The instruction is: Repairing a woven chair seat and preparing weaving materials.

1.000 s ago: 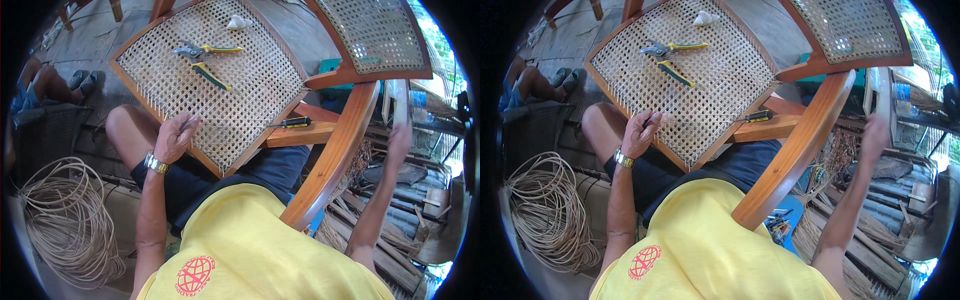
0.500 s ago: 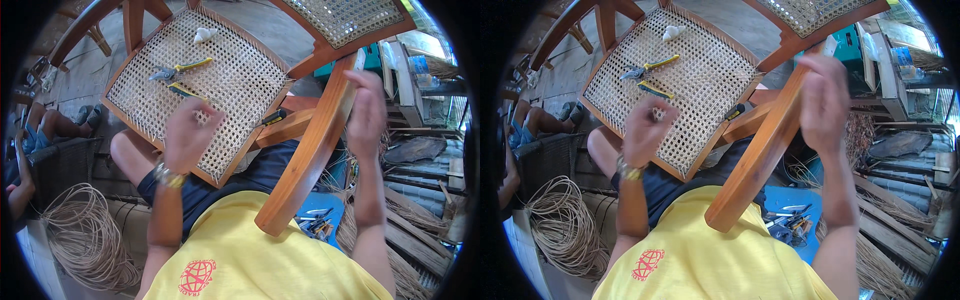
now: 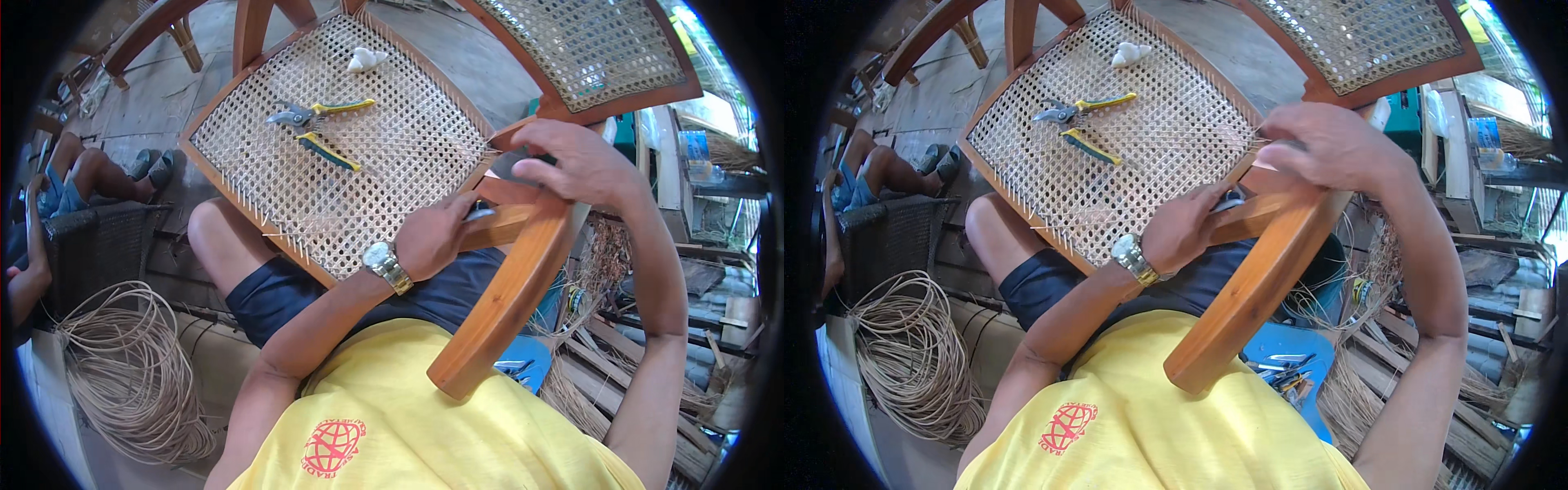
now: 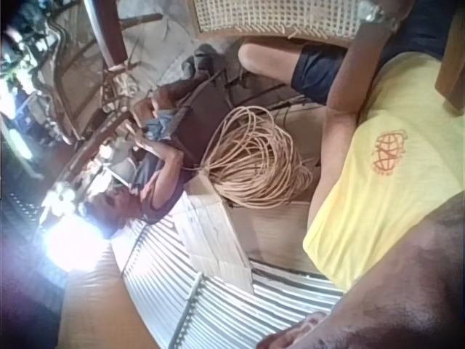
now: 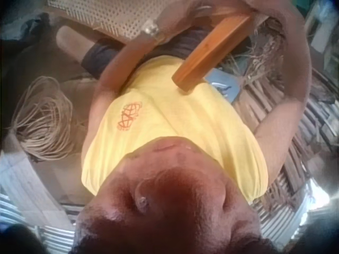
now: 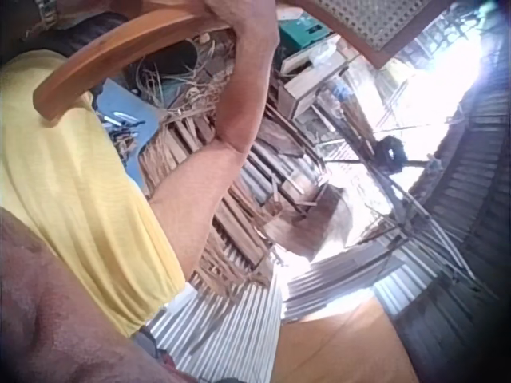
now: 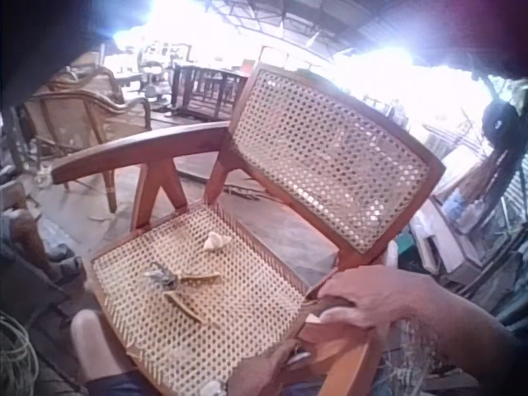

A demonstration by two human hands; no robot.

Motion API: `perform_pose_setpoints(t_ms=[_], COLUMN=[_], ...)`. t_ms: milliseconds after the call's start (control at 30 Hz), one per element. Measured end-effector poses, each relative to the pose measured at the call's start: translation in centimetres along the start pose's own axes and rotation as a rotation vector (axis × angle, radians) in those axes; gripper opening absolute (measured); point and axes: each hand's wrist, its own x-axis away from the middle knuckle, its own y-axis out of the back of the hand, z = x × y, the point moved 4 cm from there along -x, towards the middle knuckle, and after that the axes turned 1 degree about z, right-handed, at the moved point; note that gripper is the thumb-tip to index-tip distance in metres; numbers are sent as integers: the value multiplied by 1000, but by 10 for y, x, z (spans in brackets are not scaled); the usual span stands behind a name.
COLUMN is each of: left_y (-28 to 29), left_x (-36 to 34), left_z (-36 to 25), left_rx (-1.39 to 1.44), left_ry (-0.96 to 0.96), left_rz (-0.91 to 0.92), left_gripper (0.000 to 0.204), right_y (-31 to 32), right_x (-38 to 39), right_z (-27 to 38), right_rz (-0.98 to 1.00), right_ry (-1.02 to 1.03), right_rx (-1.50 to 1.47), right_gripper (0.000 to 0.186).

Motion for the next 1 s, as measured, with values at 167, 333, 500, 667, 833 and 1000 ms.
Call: perform_pose_setpoints(t_ms=[167,333,500,667,833,1000], left_y=[-1,5,43,120,95,64], left_x=[-7,-7,-29,-89,-151,-172], left_z=[16,-1,-15,15,55,107], left_rx=[-137,-11,126,-481,-996,-1175], left_ry=[-17,-84,38,335,200,-53], left_rz=[197,-85,-366,-23,131,211], left_gripper=[46,45,35,61,41,24], right_y=[-17,-25,-28,-34,-37,-41], right_x=[7,13,20,29,28,31], right_z=[-39,-50,-53,-59,-64,-68], right_rz=[-133,-428,-685,-925,-876,-877], right_ry=[-177,-107,-77,-154,-197,-143], right_rx=[-213,-336,-428,-478,-368,-432], right_gripper=[41,48,47,44,40,32])
